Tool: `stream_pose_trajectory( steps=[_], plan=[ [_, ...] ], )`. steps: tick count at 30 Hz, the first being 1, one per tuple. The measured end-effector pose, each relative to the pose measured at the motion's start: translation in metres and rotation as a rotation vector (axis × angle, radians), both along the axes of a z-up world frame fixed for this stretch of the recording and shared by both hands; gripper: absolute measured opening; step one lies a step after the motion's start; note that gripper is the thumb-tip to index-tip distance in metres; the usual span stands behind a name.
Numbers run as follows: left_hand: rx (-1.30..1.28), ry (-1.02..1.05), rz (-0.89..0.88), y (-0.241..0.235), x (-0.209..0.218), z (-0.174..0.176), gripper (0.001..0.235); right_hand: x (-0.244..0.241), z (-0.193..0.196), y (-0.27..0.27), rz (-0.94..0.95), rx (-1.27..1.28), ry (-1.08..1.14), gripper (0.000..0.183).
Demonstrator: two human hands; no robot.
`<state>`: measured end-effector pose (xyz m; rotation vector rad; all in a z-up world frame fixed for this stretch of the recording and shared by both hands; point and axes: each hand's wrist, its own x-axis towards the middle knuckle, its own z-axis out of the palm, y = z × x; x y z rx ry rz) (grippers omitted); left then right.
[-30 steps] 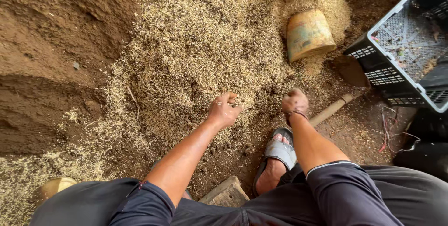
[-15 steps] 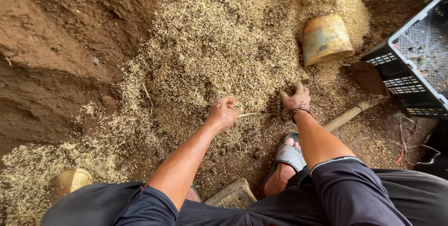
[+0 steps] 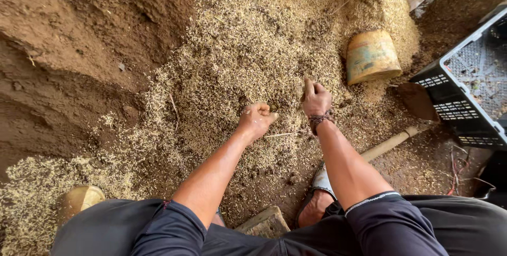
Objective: The person uses a scoop and hands to sift and mix a large pile of grain or sawdust-like material. They repeatedly scoop material from the pile and toss it back, then use both hands to turn and aerate the material.
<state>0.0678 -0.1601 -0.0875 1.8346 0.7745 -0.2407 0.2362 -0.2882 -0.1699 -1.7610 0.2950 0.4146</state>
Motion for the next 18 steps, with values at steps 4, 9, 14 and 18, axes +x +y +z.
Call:
stream_pose_trajectory(
  steps=[4,9,14,18],
  plan=[
    [0.001,-0.022,-0.004,0.0,0.005,0.01,0.051,-0.007,0.044,0.028,0.171,-0.343,-0.088,0.04],
    [0.057,0.037,-0.067,-0.006,-0.009,0.008,0.056,-0.02,0.085,0.042,0.229,-0.201,-0.127,0.046],
    [0.032,0.16,-0.062,-0.007,-0.028,0.0,0.051,-0.025,0.11,0.042,0.242,0.145,0.113,0.025],
    [0.051,0.187,-0.074,-0.016,-0.036,-0.012,0.057,-0.017,0.092,0.043,0.234,0.362,0.1,0.039]
  ],
)
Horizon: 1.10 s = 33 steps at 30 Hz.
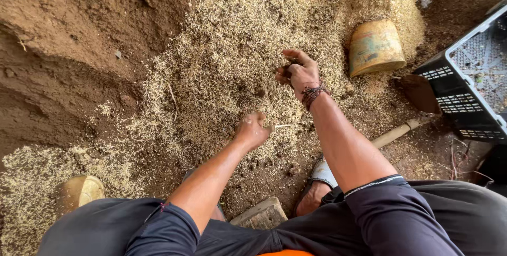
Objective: The person uses a scoop and hands to sift and mix a large pile of grain or sawdust-like material. They repeatedly scoop material from the pile and toss it back, then use both hands to turn and aerate the material.
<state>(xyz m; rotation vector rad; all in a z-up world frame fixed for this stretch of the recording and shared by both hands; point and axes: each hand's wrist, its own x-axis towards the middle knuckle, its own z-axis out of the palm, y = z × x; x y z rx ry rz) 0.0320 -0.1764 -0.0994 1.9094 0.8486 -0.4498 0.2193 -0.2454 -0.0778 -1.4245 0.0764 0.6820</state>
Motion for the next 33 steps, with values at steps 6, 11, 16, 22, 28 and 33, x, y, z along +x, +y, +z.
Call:
stream_pose_trajectory(
  steps=[6,11,16,22,28,33],
  plan=[
    [0.247,0.135,-0.637,-0.054,0.0,-0.028,0.051,0.019,-0.071,0.0,0.193,-0.196,-0.555,0.036],
    [0.296,-0.048,-0.948,-0.102,-0.015,-0.062,0.054,0.066,-0.102,-0.071,-0.121,-0.501,-0.361,0.044],
    [0.392,-0.207,-1.111,-0.11,-0.034,-0.098,0.032,0.104,-0.139,-0.154,-0.123,-0.796,-0.159,0.048],
    [0.126,0.103,-0.779,-0.088,-0.017,-0.102,0.066,0.047,-0.199,-0.152,0.077,-0.921,-0.744,0.05],
    [-0.06,0.135,-0.123,-0.092,-0.008,-0.122,0.044,-0.073,-0.198,-0.113,0.021,-0.913,-0.686,0.055],
    [-0.023,-0.042,0.014,-0.083,-0.007,-0.159,0.04,-0.118,-0.202,-0.077,-0.04,-0.955,-0.548,0.063]
  ],
)
